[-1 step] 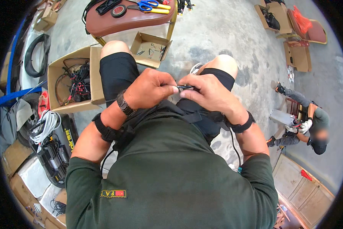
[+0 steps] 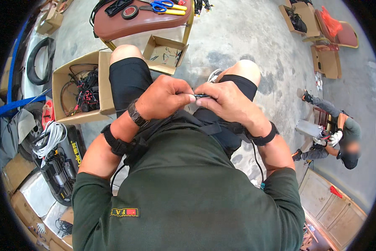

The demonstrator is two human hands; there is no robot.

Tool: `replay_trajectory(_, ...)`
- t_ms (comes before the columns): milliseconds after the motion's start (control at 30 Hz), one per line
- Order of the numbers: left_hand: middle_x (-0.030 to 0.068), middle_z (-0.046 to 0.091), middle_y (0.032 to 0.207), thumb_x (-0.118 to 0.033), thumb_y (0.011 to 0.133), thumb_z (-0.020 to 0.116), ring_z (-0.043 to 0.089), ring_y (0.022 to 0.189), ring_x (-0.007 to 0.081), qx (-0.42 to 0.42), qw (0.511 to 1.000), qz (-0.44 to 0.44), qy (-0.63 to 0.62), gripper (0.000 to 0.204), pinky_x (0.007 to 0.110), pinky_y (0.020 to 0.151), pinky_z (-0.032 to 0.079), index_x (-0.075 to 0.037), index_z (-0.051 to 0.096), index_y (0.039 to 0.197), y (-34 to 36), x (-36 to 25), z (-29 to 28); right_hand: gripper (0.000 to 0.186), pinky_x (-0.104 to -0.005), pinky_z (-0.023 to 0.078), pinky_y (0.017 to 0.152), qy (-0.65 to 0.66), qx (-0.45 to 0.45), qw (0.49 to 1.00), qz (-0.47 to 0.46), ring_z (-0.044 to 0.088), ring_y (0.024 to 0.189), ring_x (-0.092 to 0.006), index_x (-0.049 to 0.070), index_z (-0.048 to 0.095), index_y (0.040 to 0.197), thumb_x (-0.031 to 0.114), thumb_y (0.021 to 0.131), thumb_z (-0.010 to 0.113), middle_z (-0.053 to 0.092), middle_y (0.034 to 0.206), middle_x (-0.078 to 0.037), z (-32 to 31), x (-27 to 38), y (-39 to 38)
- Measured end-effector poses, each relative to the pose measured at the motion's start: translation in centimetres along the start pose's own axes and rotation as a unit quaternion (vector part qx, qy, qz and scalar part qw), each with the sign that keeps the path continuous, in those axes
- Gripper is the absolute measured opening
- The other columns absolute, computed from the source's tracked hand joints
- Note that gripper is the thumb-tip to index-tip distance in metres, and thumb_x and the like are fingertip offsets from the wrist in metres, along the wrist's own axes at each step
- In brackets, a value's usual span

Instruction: Connecting and tape-wrapping electrical wires for a motorcycle.

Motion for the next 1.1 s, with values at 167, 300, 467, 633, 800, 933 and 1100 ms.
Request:
replay_trajectory(167, 0.0004, 0.060, 0.060, -0.007, 0.084, 0.066, 0.052, 0.056, 0.0051, 0.022, 0.999, -0.009, -0.025, 0.010, 0.023, 0.051, 0.043, 0.001, 0.066, 0.080, -0.1, 0.2, 0.5, 0.013, -0.0383, 0.048, 0.059, -0.025, 0.043, 0.999, 0.012, 0.062, 0.066, -0.0333, 0.002, 0.062, 0.092, 0.014, 0.085, 0.064, 0.061, 0.070, -0.015, 0.8, -0.4, -0.3)
replay_trajectory(300, 0.0000, 0.059, 0.060, -0.008, 0.084, 0.066, 0.051, 0.055, 0.0053, 0.002, 0.999, -0.008, -0.032, 0.010, 0.024, 0.050, 0.042, 0.001, 0.066, 0.079, -0.3, 0.7, 0.4, 0.009, -0.0346, 0.046, 0.057, 0.074, 0.035, 0.995, 0.057, 0.061, 0.061, -0.0288, 0.000, 0.062, 0.088, 0.009, 0.087, 0.061, 0.059, 0.068, -0.013, 0.7, -1.7, -1.0)
replay_trajectory(467, -0.0006, 0.058, 0.060, -0.006, 0.085, 0.066, 0.051, 0.055, 0.0052, 0.014, 0.999, 0.036, 0.011, 0.009, 0.024, 0.050, 0.042, 0.002, 0.066, 0.081, -0.2, -0.1, 0.8, 0.013, -0.0403, 0.046, 0.055, 0.035, 0.060, 0.996, 0.052, 0.060, 0.061, -0.0349, 0.003, 0.061, 0.085, 0.015, 0.088, 0.061, 0.058, 0.064, -0.017, 0.5, -1.6, -1.3)
replay_trajectory(633, -0.0009, 0.058, 0.063, -0.015, 0.086, 0.067, 0.050, 0.055, 0.0055, -0.019, 0.992, -0.096, -0.083, 0.016, 0.023, 0.049, 0.041, 0.001, 0.068, 0.087, -2.6, 3.7, -2.8, 0.014, -0.0309, 0.045, 0.053, 0.067, -0.015, 0.992, 0.110, 0.059, 0.057, -0.0187, 0.001, 0.064, 0.088, 0.014, 0.089, 0.060, 0.059, 0.066, -0.009, -4.4, -3.6, -2.0)
replay_trajectory(800, -0.0012, 0.055, 0.056, -0.018, 0.084, 0.069, 0.047, 0.046, 0.0045, -0.149, 0.976, -0.152, -0.052, 0.019, 0.021, 0.041, 0.035, -0.002, 0.067, 0.075, -9.3, 6.4, -11.5, 0.016, -0.0199, 0.040, 0.053, 0.143, -0.142, 0.956, 0.212, 0.050, 0.058, -0.0039, 0.003, 0.067, 0.094, 0.017, 0.094, 0.058, 0.055, 0.065, 0.004, -12.7, -9.3, -4.2)
replay_trajectory(933, -0.0008, 0.055, 0.055, -0.016, 0.083, 0.070, 0.045, 0.044, 0.0040, -0.229, 0.963, -0.126, -0.058, 0.018, 0.020, 0.039, 0.033, -0.001, 0.064, 0.076, -14.6, 6.8, -15.6, 0.018, -0.0197, 0.035, 0.050, 0.087, -0.185, 0.951, 0.232, 0.047, 0.056, -0.0029, 0.004, 0.068, 0.092, 0.020, 0.093, 0.059, 0.053, 0.062, 0.005, -16.3, -11.8, -4.0)
replay_trajectory(1100, 0.0001, 0.055, 0.059, -0.019, 0.081, 0.073, 0.046, 0.047, 0.0058, -0.258, 0.958, -0.112, -0.058, 0.022, 0.021, 0.042, 0.035, 0.000, 0.063, 0.076, -16.9, 5.1, -17.2, 0.020, -0.0243, 0.041, 0.057, 0.017, -0.223, 0.940, 0.256, 0.050, 0.060, -0.0072, 0.002, 0.067, 0.089, 0.020, 0.091, 0.059, 0.055, 0.062, 0.002, -18.8, -12.9, -3.1)
Point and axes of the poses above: each hand's wrist, its own y-axis towards the middle knuckle, its own z-axis out of the palm, x = y × z, the point moved 10 cm from there along y, towards the middle knuckle
